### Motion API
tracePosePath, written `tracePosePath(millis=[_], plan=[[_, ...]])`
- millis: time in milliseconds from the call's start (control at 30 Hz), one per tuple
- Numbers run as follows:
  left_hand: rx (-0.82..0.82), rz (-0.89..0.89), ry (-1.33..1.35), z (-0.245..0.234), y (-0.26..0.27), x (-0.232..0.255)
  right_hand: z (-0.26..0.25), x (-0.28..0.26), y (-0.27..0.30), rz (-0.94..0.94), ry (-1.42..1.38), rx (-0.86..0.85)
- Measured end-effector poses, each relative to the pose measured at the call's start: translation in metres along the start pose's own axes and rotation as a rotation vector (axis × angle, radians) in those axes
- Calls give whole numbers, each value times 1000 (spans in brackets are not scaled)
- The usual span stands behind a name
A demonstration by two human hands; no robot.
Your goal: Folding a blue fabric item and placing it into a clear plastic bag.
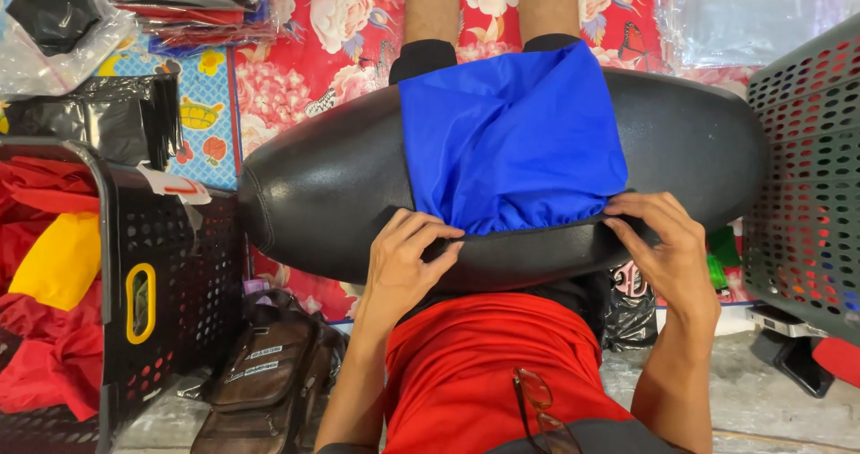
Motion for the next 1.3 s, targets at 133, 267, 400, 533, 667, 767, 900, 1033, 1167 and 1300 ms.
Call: tracePosePath(millis=[133,267,400,533,667,767,900,1033,1167,1300], plan=[[-8,-17,-7,2,3,-8,0,5,-6,44,41,-38],[-29,-35,19,4,5,-12,-1,10,-11,87,21,-105],[-20,-28,13,3,5,-12,-5,12,-19,62,21,-170],[-30,-42,24,0,5,-8,-2,12,-22,60,45,-244],[-13,-46,12,-3,5,-6,3,18,-15,21,79,-218],[2,-44,-29,-3,4,-6,4,2,-7,29,141,-155],[-3,81,-82,1,10,-12,15,-24,10,-110,124,-62],[-3,101,-82,1,7,-10,37,-65,11,-243,21,242],[-1,91,-71,-1,5,-7,84,-93,-3,-526,289,256],[2,94,-70,-1,5,-9,114,-74,-16,-509,474,151]])
Point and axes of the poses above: each hand's wrist, its own y-axis away from the middle knuckle, its own z-axis out of the palm, x = y × z, the point moved 6 cm from there along -y, towards the middle knuckle, and after that the axes turned 11 degrees about x, right-handed, at the moved point
